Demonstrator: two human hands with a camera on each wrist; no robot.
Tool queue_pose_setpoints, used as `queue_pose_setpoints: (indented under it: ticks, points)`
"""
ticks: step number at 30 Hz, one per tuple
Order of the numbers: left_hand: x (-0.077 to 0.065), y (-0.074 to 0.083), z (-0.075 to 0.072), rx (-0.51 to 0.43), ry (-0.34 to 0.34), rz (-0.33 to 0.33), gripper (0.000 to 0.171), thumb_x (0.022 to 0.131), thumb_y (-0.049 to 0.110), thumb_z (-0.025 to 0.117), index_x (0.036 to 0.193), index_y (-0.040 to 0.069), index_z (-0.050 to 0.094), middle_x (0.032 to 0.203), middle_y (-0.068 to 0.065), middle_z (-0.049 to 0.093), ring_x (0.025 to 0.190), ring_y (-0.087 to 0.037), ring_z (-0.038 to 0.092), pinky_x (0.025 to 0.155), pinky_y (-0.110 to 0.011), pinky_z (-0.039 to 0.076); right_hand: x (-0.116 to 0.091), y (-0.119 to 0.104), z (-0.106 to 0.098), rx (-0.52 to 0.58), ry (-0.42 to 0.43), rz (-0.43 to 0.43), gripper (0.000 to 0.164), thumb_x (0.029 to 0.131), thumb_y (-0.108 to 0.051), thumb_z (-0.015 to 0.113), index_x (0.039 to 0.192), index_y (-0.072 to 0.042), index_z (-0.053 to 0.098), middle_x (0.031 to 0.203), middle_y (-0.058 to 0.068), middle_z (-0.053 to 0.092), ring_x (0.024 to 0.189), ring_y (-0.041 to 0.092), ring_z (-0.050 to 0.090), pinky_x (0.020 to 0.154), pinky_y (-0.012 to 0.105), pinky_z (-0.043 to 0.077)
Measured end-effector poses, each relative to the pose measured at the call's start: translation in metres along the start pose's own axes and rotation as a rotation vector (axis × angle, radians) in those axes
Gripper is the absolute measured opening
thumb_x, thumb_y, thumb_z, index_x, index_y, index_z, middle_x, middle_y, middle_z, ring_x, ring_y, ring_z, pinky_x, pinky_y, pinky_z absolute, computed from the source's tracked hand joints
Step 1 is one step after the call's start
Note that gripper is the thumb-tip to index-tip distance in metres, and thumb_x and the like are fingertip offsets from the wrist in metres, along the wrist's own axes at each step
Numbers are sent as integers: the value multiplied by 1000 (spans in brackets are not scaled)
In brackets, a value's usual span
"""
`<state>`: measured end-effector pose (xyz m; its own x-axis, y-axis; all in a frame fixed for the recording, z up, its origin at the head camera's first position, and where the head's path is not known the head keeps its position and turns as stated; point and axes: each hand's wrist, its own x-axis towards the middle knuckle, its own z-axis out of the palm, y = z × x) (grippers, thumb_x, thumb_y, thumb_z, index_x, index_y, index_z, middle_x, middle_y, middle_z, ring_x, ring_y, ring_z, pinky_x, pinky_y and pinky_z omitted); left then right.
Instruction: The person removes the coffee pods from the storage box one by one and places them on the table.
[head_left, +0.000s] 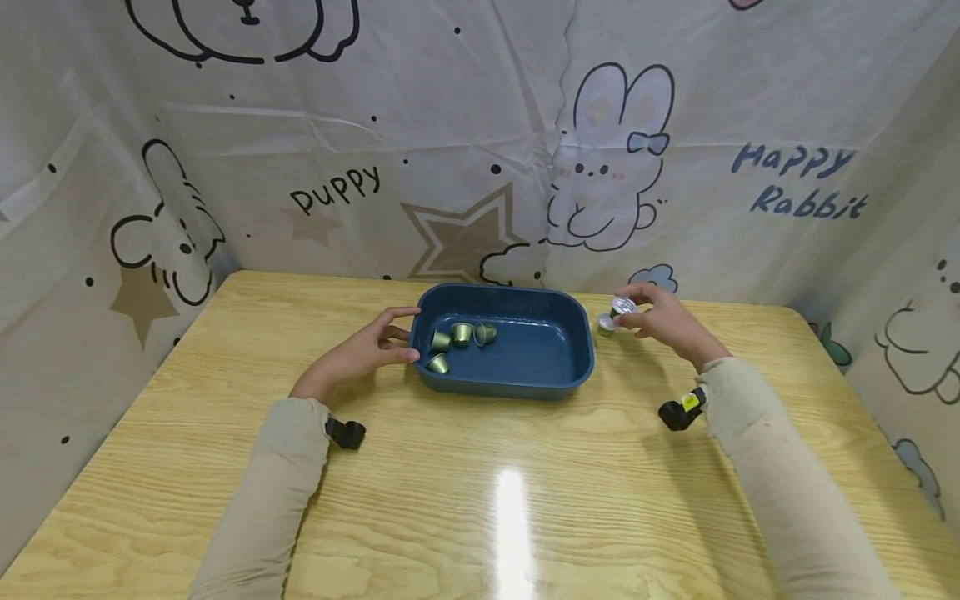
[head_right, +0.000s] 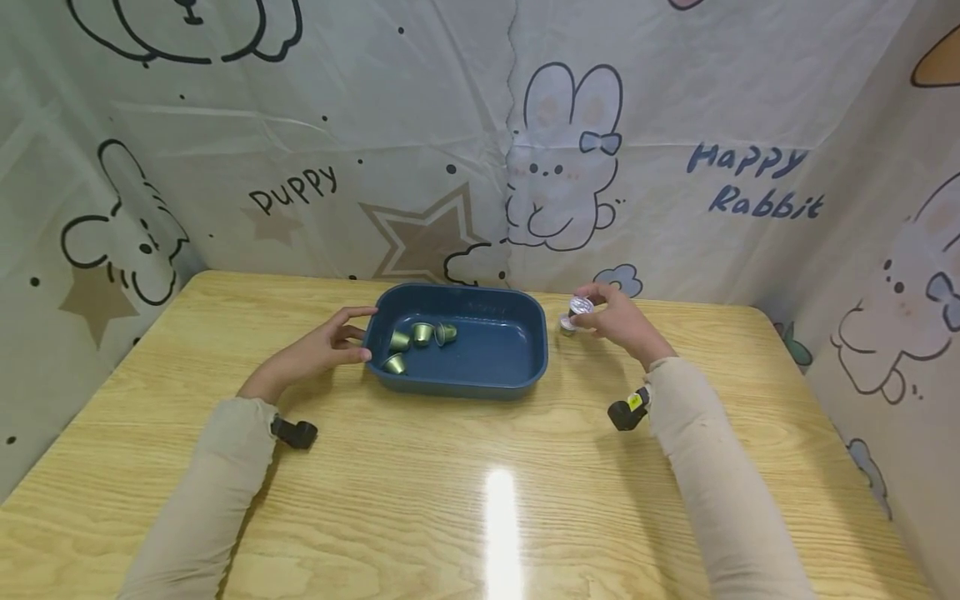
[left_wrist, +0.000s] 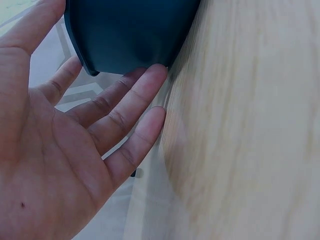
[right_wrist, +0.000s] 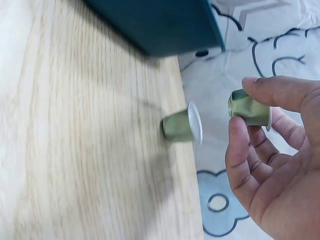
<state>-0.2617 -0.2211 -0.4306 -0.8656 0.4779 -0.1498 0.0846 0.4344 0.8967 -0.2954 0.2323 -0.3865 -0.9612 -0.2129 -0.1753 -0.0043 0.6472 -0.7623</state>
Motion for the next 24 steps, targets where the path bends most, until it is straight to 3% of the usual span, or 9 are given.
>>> queue_pose_setpoints:
  ticks: [6,14,18,21,24]
  points:
    - [-1,1,0,2,-3,1,75,93,33,65,153,27,20,144,-23,41,134,-40,42,110,-59,31,2,10,-3,-4,30,23,52,95,-18,60,139,2,40,136,24,41,104,25,53,77,27,50]
    - [2,3,1,-14,-17,12,74,93,31,65,152,27,20,144,-23,41,134,-40,42,110,-59,30,-1,22,-8,-14,84,57,49,97,-14,57,139,3,39,135,25,41,100,22,51,81,33,50]
    - [2,3,1,-11,-13,16,74,94,28,64,153,25,20,143,-24,42,134,-40,42,110,-59,31,0,30,-7,-23,106,65,48,96,-13,58,137,3,40,134,26,42,99,21,49,75,26,48]
    - [1,1,1,-3,-11,15,74,94,28,64,152,24,19,142,-25,44,133,-40,44,110,-59,31,1,36,-5,-50,114,55,46,95,-11,59,134,4,42,133,27,43,99,24,49,70,23,47]
    - [0,-1,1,2,-11,16,74,94,29,64,153,25,19,141,-25,44,132,-40,44,110,-59,31,1,39,-4,-76,121,55,44,94,-10,59,132,5,43,133,28,43,104,29,49,74,25,46]
